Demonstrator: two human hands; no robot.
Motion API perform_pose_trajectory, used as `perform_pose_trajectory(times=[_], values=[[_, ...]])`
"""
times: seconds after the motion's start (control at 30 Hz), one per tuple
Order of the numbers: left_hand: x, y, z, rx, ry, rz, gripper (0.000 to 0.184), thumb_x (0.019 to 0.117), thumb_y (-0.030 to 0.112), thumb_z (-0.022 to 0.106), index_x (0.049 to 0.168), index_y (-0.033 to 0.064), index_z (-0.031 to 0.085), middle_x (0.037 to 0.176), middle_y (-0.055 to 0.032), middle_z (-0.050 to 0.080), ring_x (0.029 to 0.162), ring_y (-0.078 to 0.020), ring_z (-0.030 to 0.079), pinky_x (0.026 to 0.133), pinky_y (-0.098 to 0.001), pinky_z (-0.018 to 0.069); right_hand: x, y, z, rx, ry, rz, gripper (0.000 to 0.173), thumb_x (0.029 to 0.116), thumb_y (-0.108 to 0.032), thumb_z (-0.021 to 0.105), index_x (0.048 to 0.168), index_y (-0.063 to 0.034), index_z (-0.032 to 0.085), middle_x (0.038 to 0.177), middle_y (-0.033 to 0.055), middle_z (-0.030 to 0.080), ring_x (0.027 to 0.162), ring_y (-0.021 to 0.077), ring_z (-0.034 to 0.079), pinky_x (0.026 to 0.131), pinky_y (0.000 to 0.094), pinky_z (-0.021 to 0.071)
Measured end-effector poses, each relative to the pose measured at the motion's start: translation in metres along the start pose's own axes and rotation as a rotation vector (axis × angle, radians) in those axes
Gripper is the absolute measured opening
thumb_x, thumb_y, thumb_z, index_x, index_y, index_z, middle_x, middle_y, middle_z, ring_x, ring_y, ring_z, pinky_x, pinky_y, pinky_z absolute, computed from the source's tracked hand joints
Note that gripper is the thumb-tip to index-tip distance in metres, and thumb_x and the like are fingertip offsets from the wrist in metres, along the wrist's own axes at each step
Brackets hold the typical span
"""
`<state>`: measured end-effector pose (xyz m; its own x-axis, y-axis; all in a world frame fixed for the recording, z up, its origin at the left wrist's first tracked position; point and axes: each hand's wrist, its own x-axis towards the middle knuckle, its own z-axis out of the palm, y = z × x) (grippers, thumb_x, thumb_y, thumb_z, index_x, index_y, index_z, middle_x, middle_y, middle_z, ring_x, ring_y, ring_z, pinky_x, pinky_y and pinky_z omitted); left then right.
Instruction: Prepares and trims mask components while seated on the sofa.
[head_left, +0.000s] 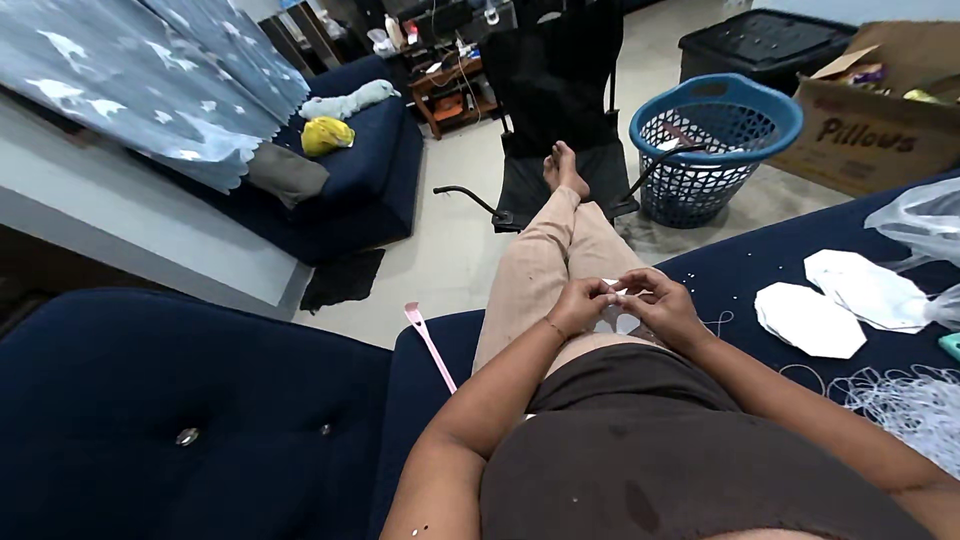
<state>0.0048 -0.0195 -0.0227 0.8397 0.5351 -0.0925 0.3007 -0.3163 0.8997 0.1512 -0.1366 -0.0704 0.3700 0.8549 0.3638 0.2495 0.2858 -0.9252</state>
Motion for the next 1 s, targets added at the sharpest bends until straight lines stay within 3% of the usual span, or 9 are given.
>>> perform_pose_trajectory(times=[0.13, 0.3, 0.37, 0.47, 0.57, 0.73, 0.87, 1.0], values=[[-0.002, 0.002, 0.002, -0.087, 0.01, -0.016, 0.015, 0.1003, 0.008, 0.062, 0.104, -0.0064, 0.066, 0.087, -0.0043, 0.066, 0.072, -0.0037, 0.059, 0.07, -0.0218, 0.0526, 0.002, 0.002, 0.001, 0.052, 0.043, 0.024, 0.03, 0.0831, 0.004, 0.073, 0.111, 0.0006, 0.062, 0.092, 0.0028, 0.073, 0.079, 0.0079, 0.07, 0.073, 0.0257, 0.0604], [-0.002, 0.007, 0.005, -0.108, 0.062, -0.079, 0.015, 0.1014, 0.007, 0.06, 0.104, -0.007, 0.065, 0.086, -0.0058, 0.066, 0.069, -0.0046, 0.06, 0.069, -0.0222, 0.0532, 0.002, 0.012, 0.005, -0.087, 0.052, -0.115, 0.016, 0.0878, -0.003, 0.067, 0.102, 0.0005, 0.06, 0.089, 0.0044, 0.068, 0.075, 0.0068, 0.063, 0.071, 0.0243, 0.0553], [-0.002, 0.01, 0.007, -0.1, 0.093, -0.116, 0.018, 0.1021, 0.008, 0.06, 0.108, -0.0079, 0.065, 0.093, -0.0094, 0.066, 0.071, -0.0058, 0.061, 0.07, -0.0228, 0.0544, 0.001, 0.014, 0.006, -0.246, 0.083, -0.235, 0.012, 0.0905, -0.006, 0.065, 0.098, 0.003, 0.064, 0.088, 0.0098, 0.068, 0.075, 0.0111, 0.064, 0.072, 0.0263, 0.0556], [-0.002, 0.013, 0.007, -0.071, 0.095, -0.129, 0.019, 0.1021, 0.006, 0.059, 0.111, -0.0098, 0.064, 0.116, -0.0167, 0.063, 0.08, -0.0088, 0.062, 0.074, -0.0243, 0.0553, 0.001, 0.015, 0.007, -0.428, 0.108, -0.361, 0.014, 0.0914, -0.006, 0.062, 0.097, 0.0022, 0.072, 0.09, 0.0148, 0.071, 0.077, 0.0191, 0.067, 0.073, 0.0311, 0.0574], [-0.003, 0.017, 0.009, 0.062, 0.106, -0.108, 0.02, 0.1026, 0.007, 0.057, 0.112, -0.009, 0.065, 0.12, -0.0185, 0.062, 0.083, -0.0122, 0.064, 0.076, -0.0263, 0.056, 0.001, 0.014, 0.008, -0.494, 0.106, -0.397, 0.016, 0.0904, -0.004, 0.06, 0.096, 0.0015, 0.075, 0.094, 0.0163, 0.073, 0.08, 0.0224, 0.069, 0.075, 0.0332, 0.0585], [-0.006, 0.013, 0.015, 0.44, 0.157, 0.122, 0.022, 0.1005, 0.006, 0.056, 0.108, -0.0098, 0.069, 0.122, -0.0228, 0.064, 0.096, -0.0243, 0.067, 0.091, -0.0341, 0.0552, 0.001, 0.01, 0.008, -0.515, 0.052, -0.314, 0.017, 0.0893, -0.002, 0.058, 0.094, 0.0028, 0.074, 0.093, 0.0176, 0.071, 0.077, 0.0248, 0.069, 0.072, 0.0371, 0.0587], [-0.008, 0.003, 0.019, 0.535, 0.218, 0.358, 0.018, 0.0967, 0.003, 0.057, 0.095, -0.0091, 0.07, 0.119, -0.0233, 0.065, 0.086, -0.0246, 0.07, 0.084, -0.0361, 0.0588, 0.001, 0.008, 0.007, -0.46, 0.044, -0.251, 0.018, 0.0898, -0.002, 0.057, 0.094, 0.0031, 0.074, 0.092, 0.0166, 0.071, 0.075, 0.0205, 0.067, 0.071, 0.0331, 0.0568], [-0.005, 0.003, 0.017, 0.524, 0.168, 0.383, 0.018, 0.095, 0.002, 0.057, 0.09, -0.0087, 0.07, 0.115, -0.0225, 0.065, 0.081, -0.0226, 0.067, 0.08, -0.0349, 0.0584, -0.001, 0.012, 0.007, -0.408, 0.094, -0.291, 0.016, 0.0897, -0.004, 0.06, 0.098, 0.0025, 0.072, 0.092, 0.0144, 0.071, 0.078, 0.0175, 0.067, 0.074, 0.0303, 0.0571]])
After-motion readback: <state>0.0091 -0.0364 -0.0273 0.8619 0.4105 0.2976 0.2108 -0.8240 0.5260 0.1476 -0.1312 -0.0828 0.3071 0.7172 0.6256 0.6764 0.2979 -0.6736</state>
